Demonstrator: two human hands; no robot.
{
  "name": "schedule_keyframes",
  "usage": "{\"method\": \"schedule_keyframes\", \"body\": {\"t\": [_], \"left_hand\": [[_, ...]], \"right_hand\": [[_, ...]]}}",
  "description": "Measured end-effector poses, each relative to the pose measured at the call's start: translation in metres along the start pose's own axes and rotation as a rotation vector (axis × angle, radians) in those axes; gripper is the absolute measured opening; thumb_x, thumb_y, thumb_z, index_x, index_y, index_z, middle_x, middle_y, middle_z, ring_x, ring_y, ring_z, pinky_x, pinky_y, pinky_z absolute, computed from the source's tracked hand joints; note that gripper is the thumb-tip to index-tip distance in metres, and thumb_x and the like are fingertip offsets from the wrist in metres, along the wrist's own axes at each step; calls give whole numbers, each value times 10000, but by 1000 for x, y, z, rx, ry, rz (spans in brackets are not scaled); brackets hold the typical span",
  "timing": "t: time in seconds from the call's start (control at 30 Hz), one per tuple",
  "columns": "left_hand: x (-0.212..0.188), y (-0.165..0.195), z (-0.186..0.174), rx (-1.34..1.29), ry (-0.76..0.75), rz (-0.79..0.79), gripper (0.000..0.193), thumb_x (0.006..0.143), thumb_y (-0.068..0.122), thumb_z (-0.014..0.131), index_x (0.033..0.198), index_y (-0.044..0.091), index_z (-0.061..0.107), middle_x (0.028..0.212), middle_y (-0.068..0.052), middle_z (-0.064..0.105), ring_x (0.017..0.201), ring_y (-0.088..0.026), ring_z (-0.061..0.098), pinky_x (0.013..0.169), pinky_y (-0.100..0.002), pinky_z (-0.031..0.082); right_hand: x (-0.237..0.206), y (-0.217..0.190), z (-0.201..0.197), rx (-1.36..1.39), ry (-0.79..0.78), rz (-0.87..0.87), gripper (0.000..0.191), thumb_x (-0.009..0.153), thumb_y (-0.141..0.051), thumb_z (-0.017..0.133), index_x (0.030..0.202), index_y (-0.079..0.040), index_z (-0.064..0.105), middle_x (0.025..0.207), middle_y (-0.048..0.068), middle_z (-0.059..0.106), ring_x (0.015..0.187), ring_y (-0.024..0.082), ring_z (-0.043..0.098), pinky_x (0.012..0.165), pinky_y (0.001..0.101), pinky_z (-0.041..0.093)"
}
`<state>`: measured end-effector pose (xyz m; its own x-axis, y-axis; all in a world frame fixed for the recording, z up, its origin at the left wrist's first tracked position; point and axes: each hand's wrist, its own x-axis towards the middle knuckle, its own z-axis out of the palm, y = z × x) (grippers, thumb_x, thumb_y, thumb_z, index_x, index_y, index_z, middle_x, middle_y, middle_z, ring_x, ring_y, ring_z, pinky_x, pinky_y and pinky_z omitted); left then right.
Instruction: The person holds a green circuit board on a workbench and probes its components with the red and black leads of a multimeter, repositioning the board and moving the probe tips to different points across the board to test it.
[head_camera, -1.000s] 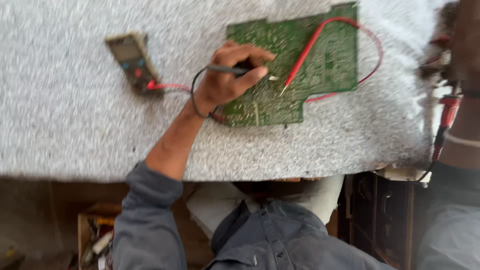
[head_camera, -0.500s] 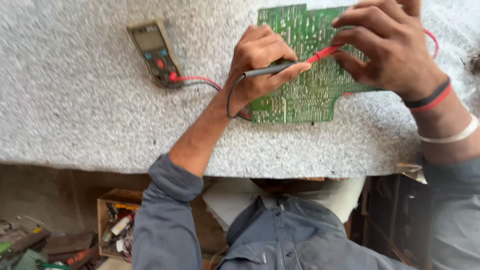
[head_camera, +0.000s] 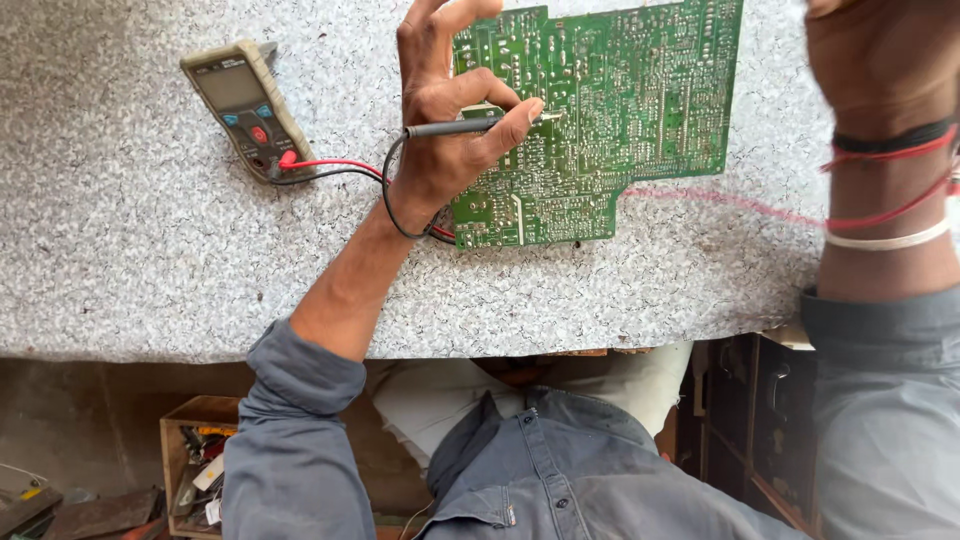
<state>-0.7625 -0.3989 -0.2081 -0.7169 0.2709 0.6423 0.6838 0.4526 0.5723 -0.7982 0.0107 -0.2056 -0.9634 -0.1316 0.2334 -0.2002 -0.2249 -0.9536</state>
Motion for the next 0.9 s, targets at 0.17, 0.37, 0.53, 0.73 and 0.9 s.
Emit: {"method": "schedule_keyframes", "body": {"t": [0.17,0.37,0.53,0.73,0.9], "left_hand": [[-2,-3,4,-59,-40,-57,215,911,230,939,784,111,813,1577,-77,466,1489,-280,286,1287,-461,226],[0,-12,7,-155,-68,-64,201,917,222,922,808,88,818,1581,-117,471,1520,-302,331,1298,-461,280],[4,-9,9,-198,-109,-100,208,917,206,895,803,60,800,1561,-137,496,1528,-323,422,1278,-462,358],[10,-3,11,-241,-111,-109,213,918,203,886,806,46,795,1546,-154,502,1512,-318,451,1270,-461,383],[10,1,10,-260,-129,-134,214,933,195,874,814,37,791,1542,-162,503,1511,-322,457,1260,-458,403]], "right_hand": [[-3,19,16,78,-125,-9,246,1174,-261,533,1141,-35,625,966,105,682,775,207,659,704,296,511],[0,9,73,-386,-273,-162,197,1196,-160,573,1129,25,586,933,126,701,766,180,703,671,247,559],[1,1,100,-586,-318,-215,134,1133,-58,663,1079,57,708,864,108,718,753,125,692,687,232,552],[1,-2,99,-660,-334,-184,108,1102,-31,662,1061,37,734,859,82,723,734,80,655,677,222,520],[1,-3,102,-620,-351,-225,95,1107,11,634,1082,58,713,942,107,733,823,92,662,742,221,533]]}}
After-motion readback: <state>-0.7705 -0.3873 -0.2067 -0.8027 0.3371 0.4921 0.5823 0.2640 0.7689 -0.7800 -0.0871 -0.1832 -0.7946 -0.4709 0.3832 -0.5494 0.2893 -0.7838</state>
